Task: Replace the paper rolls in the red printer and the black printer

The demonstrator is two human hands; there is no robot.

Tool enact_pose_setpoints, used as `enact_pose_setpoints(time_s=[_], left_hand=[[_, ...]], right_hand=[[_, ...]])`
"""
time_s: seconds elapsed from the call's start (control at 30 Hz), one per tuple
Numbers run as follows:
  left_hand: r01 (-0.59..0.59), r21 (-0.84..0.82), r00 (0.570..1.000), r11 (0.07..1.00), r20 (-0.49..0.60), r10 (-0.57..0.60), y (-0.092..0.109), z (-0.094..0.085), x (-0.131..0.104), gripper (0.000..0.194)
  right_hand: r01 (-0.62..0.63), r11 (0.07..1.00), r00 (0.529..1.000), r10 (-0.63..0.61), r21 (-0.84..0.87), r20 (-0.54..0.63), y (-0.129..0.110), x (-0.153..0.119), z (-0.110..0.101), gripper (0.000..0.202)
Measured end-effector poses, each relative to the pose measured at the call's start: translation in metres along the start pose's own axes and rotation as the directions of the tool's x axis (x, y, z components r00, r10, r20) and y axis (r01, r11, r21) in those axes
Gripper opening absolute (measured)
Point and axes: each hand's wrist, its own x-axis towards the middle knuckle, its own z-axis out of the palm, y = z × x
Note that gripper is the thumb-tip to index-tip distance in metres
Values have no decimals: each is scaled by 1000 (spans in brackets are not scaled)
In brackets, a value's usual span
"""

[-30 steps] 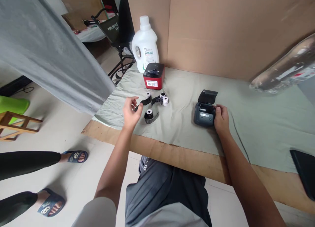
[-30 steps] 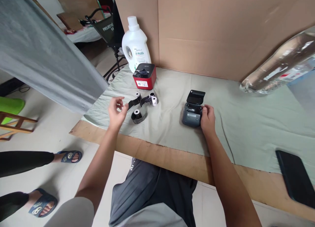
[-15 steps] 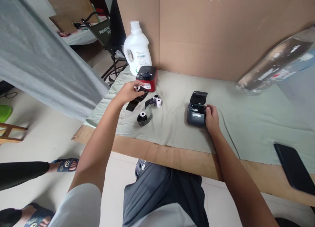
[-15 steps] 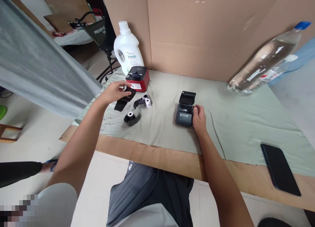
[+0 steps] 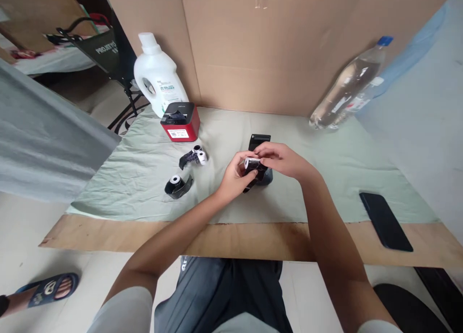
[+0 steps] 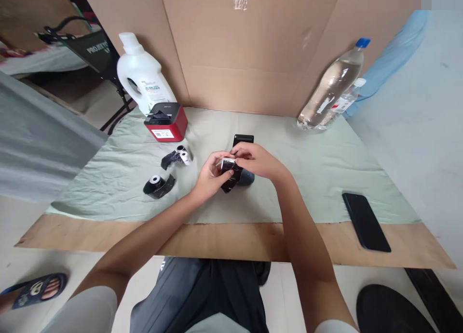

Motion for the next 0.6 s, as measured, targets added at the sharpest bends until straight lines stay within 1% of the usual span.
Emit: enact_pose_setpoints(time_s=[0.07, 0.13, 0.2, 0.23, 0.33, 0.4, 0.5, 0.6], left_hand=[[-16, 40, 998, 999, -58, 18, -5, -1, 1, 44], [-9, 101, 996, 995, -88, 18, -6, -4, 2, 49], [20, 138, 995, 990, -100, -7, -8, -8, 2, 58], [45, 141, 994, 989, -105, -30, -9, -9, 0, 64], [151, 135, 987, 979, -83, -141, -13, -13, -13, 74], [239, 144, 971, 960, -14, -239, -18, -13, -25, 77], [351, 168, 922, 921, 108, -371, -29, -11, -38, 83], [386, 226, 885, 894, 182, -428, -39, -11, -42, 80]], right_hand=[[4, 1000, 995, -2, -24, 98, -4, 6, -7, 21], [20, 998, 985, -10, -58, 175, -9, 10, -13, 25], [33, 996, 976, -14, -84, 216, -12, 13, -17, 24], [33, 995, 977, -13, -94, 213, -12, 15, -18, 21], [1, 986, 993, 19, -164, 121, 0, 18, -22, 15], [-37, 967, 998, 47, -254, 33, 16, 20, -25, 18], [-107, 918, 994, 85, -381, -73, 39, 26, -28, 22], [-150, 874, 987, 103, -462, -125, 56, 32, -29, 22]])
